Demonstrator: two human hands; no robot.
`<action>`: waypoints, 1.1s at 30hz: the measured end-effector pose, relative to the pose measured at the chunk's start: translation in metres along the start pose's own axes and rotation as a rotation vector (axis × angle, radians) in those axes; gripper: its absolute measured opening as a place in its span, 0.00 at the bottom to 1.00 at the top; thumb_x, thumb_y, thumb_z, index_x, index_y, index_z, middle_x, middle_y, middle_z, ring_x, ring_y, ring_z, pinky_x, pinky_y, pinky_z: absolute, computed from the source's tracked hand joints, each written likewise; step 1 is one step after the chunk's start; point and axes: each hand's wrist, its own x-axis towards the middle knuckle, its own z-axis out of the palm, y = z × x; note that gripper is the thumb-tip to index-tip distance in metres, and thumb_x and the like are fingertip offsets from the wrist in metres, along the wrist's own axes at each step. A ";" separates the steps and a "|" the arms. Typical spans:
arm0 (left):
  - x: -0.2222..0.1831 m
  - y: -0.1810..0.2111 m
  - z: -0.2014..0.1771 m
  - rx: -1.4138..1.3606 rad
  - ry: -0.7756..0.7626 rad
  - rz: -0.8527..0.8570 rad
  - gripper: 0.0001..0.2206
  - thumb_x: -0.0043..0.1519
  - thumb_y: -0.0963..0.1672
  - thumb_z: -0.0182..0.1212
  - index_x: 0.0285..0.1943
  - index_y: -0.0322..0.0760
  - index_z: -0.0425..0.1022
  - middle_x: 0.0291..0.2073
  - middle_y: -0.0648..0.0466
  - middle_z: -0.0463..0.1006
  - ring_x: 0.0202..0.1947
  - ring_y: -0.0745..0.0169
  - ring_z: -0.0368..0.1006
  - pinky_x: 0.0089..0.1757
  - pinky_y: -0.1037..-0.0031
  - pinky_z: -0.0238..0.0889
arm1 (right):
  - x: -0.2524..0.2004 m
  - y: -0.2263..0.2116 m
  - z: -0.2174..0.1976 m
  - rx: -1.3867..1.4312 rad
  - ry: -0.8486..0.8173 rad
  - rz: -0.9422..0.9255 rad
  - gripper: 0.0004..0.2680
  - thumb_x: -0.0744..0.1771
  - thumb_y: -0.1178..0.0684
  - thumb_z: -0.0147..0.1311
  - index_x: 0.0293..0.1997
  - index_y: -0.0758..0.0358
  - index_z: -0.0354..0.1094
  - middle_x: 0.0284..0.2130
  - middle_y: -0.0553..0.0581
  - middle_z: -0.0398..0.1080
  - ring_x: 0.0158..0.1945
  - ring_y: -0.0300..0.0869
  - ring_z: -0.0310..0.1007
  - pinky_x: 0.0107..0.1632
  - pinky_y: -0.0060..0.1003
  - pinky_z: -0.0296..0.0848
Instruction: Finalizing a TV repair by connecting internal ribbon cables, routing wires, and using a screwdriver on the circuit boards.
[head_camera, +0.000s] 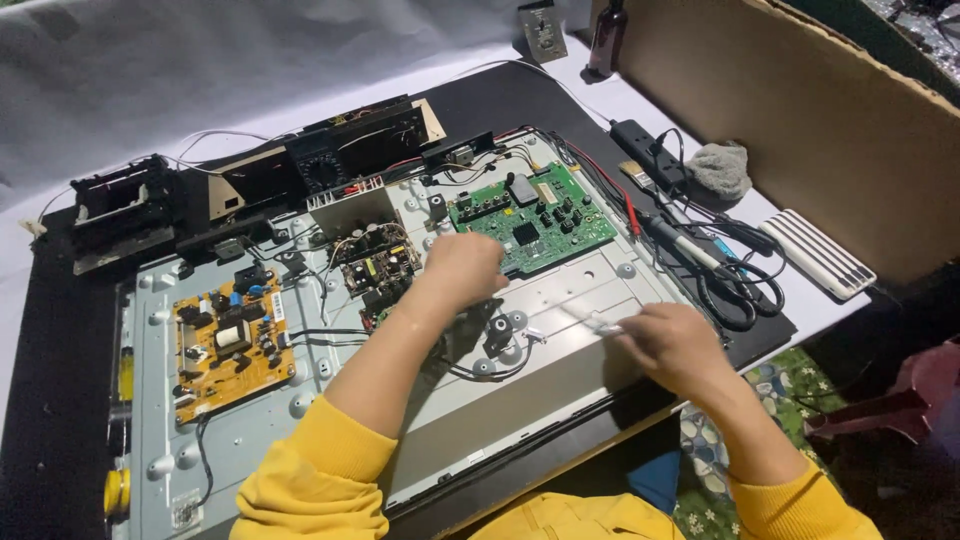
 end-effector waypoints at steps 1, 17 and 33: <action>0.009 -0.001 0.011 0.060 0.058 0.041 0.16 0.56 0.51 0.67 0.44 0.38 0.84 0.37 0.45 0.83 0.43 0.40 0.80 0.47 0.50 0.72 | -0.002 -0.001 -0.011 -0.050 -0.027 0.103 0.06 0.65 0.46 0.59 0.39 0.49 0.79 0.27 0.49 0.77 0.32 0.41 0.78 0.38 0.33 0.73; -0.079 0.038 -0.026 -0.099 -0.069 0.215 0.24 0.53 0.55 0.71 0.50 0.38 0.82 0.46 0.43 0.80 0.46 0.37 0.78 0.45 0.55 0.70 | -0.028 0.005 -0.042 0.318 -0.107 0.359 0.06 0.64 0.50 0.62 0.38 0.57 0.81 0.24 0.59 0.77 0.30 0.50 0.78 0.38 0.41 0.74; -0.115 0.038 0.060 0.046 0.663 0.346 0.09 0.53 0.37 0.64 0.22 0.43 0.72 0.61 0.49 0.74 0.68 0.39 0.60 0.64 0.39 0.36 | -0.022 0.042 -0.020 0.482 0.100 0.223 0.07 0.63 0.55 0.63 0.41 0.66 0.78 0.33 0.56 0.78 0.34 0.40 0.77 0.41 0.33 0.77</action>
